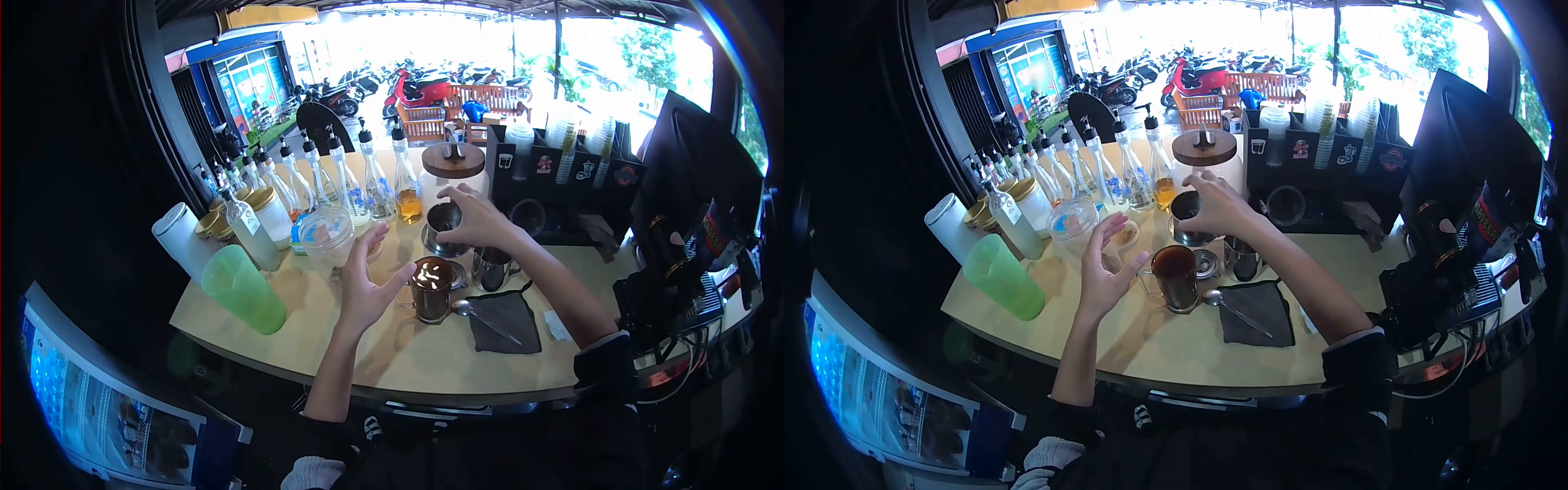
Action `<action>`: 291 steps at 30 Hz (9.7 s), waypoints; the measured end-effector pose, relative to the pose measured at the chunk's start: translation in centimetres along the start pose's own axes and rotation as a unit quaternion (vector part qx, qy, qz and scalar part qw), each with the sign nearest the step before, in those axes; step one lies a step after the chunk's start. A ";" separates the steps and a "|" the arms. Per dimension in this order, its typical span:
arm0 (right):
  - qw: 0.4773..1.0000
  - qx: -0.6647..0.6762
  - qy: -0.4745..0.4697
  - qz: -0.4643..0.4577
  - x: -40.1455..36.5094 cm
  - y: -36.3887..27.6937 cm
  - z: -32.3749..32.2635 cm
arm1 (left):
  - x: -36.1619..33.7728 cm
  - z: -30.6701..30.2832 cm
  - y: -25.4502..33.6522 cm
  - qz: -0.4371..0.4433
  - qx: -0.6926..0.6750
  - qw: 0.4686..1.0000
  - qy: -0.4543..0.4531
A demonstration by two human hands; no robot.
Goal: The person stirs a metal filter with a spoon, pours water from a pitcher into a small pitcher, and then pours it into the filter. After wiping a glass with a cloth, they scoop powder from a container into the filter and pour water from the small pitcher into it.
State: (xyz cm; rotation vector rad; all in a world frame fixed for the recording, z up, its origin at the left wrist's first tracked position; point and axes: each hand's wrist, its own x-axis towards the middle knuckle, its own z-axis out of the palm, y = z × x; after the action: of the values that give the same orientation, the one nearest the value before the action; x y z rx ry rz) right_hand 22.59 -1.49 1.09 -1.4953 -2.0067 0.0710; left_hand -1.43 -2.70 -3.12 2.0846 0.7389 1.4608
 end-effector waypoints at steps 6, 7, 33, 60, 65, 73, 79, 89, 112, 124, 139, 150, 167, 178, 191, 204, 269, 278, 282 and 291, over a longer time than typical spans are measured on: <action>0.995 -0.034 -0.095 0.000 -0.7 1.6 2.1 | -2.1 0.6 -0.9 -0.032 -0.058 0.998 0.019; 0.995 -0.033 -0.097 -0.001 -0.6 1.7 2.4 | -2.7 0.9 -1.5 -0.057 -0.082 0.995 0.033; 0.971 -0.092 -0.218 0.028 -1.4 3.8 6.0 | -5.9 5.4 -7.7 -0.186 -0.214 0.958 0.031; 0.997 0.018 -0.021 0.071 -20.0 1.7 5.0 | -4.9 6.6 -7.3 -0.254 -0.300 0.916 0.086; 0.996 0.019 -0.014 0.083 -19.9 1.8 5.5 | -5.1 6.5 -7.5 -0.242 -0.296 0.919 0.097; 0.996 -0.025 -0.012 0.089 -19.7 1.4 6.0 | -4.6 5.4 -6.3 -0.250 -0.322 0.903 0.133; 0.996 -0.056 0.005 0.072 -19.9 1.6 6.7 | -4.5 3.6 -5.3 -0.254 -0.302 0.910 0.129; 0.991 -0.102 0.007 0.081 -18.5 -1.6 7.9 | -4.1 0.5 -4.5 -0.252 -0.324 0.901 0.137; 0.992 -0.085 0.076 0.051 -17.5 -10.4 13.0 | -4.9 -3.6 -4.1 -0.250 -0.362 0.895 0.073; 0.928 -0.220 0.111 0.278 -19.7 -4.2 13.9 | -5.6 -5.0 -3.5 -0.244 -0.359 0.899 0.054; 0.969 -0.146 0.056 0.190 -12.5 -9.2 19.1 | -7.2 -7.2 -4.0 -0.255 -0.365 0.894 0.051; 0.932 -0.174 0.048 0.315 -20.3 -5.3 12.4 | -7.2 -7.0 -4.2 -0.248 -0.385 0.889 0.022; 0.982 0.111 0.088 0.124 -19.4 -6.3 13.5 | -6.4 -0.5 -1.9 -0.244 -0.401 0.882 -0.044; 0.921 0.202 0.239 0.231 -25.2 -2.2 3.4 | -4.6 11.9 1.9 -0.235 -0.467 0.849 -0.077; 0.931 0.167 0.242 0.217 -27.5 4.4 -2.7 | -2.8 23.8 2.2 -0.223 -0.435 0.869 -0.078; 0.937 0.179 0.230 0.194 -26.8 7.6 -2.8 | -3.4 26.5 1.2 -0.243 -0.397 0.882 -0.069; 0.965 -0.136 0.114 0.194 -32.2 6.3 -3.4 | 0.3 35.8 2.2 -0.209 -0.359 0.910 -0.001; 0.964 -0.138 0.119 0.192 -32.3 6.4 -3.2 | 0.1 36.2 1.7 -0.192 -0.362 0.912 -0.011; 0.964 -0.138 0.115 0.195 -32.4 6.5 -2.9 | 0.2 36.2 2.0 -0.194 -0.346 0.918 -0.002; 0.963 -0.138 0.108 0.205 -32.4 6.4 -2.9 | 0.4 36.2 1.7 -0.206 -0.339 0.918 -0.007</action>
State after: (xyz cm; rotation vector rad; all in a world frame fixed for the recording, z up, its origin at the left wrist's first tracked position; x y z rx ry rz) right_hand 34.73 -28.68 -13.61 -1.9860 -1.5550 -0.2009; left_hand 33.22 -6.64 -12.97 1.3158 0.5173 1.2238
